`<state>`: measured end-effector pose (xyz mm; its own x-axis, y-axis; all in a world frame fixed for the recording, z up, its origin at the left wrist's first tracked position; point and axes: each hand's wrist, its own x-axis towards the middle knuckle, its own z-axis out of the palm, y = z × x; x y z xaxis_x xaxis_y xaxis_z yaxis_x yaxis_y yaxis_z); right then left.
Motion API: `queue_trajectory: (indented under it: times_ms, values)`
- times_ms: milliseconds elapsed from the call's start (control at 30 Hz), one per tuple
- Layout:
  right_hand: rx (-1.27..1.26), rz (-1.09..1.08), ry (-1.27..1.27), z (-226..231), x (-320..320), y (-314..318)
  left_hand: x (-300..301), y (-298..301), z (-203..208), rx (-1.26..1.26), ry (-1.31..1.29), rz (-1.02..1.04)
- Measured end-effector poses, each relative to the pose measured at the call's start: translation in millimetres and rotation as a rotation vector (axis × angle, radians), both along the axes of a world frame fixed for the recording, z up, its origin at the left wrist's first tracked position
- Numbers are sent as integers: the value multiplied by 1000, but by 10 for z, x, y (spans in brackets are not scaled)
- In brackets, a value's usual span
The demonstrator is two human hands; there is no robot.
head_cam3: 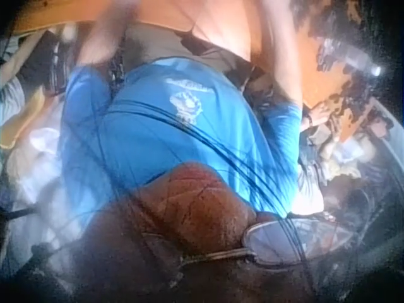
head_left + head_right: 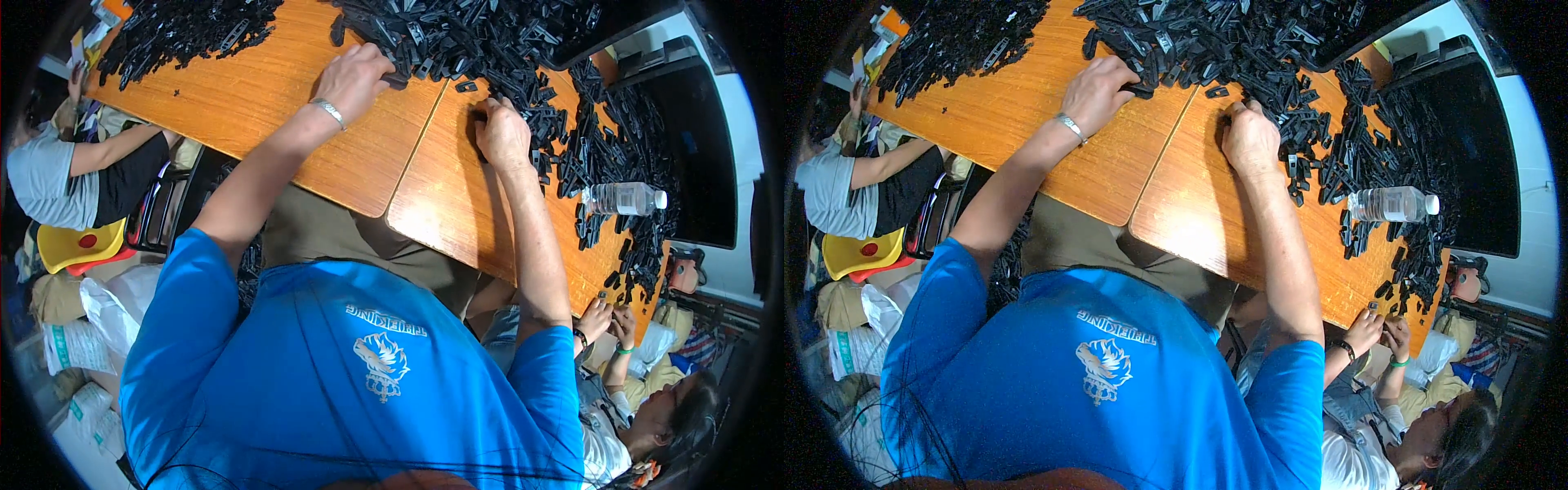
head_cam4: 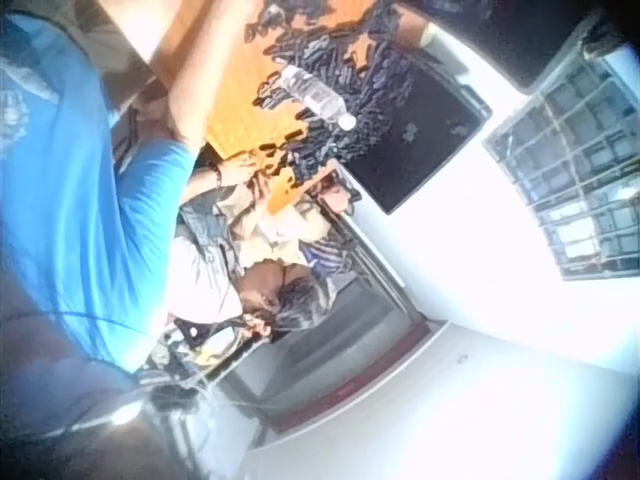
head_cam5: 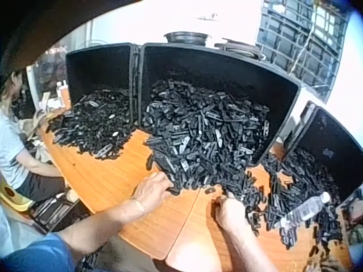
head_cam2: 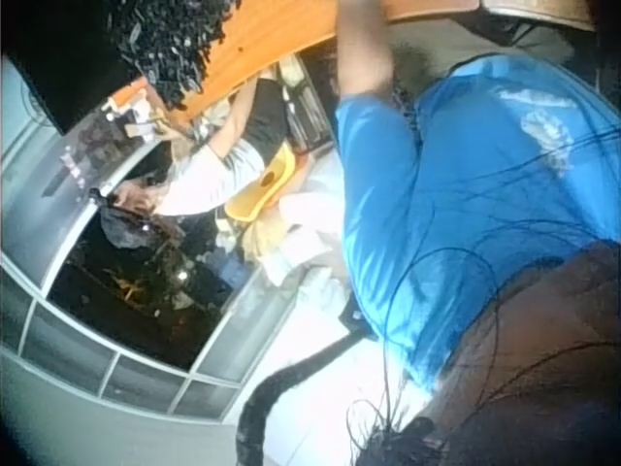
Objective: The person assembles small plastic components by hand at a long table.
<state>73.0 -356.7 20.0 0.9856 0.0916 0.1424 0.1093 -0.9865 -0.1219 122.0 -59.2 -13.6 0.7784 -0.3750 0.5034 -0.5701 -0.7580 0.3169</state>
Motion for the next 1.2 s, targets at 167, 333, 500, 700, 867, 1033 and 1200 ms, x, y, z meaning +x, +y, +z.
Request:
queue_trajectory:
  times_ms: [167,333,500,700,867,1033,1200]
  values:
    - [439,77,2,-47,-137,154,-55,36,-103,-73,-42,0]
    - [696,101,0,-70,-456,587,-273,145,-151,-136,-94,-21]
    - [506,229,-67,-82,-688,769,-566,232,-62,-89,-74,-44]
    - [251,214,-36,13,-766,806,-800,291,-51,-140,-73,-129]
    - [229,203,27,100,-670,848,-750,339,-76,-222,51,28]
    - [444,260,-75,16,-341,1001,-685,380,-143,-166,129,59]
    - [528,416,-78,-251,-32,972,-678,359,-162,-220,176,41]
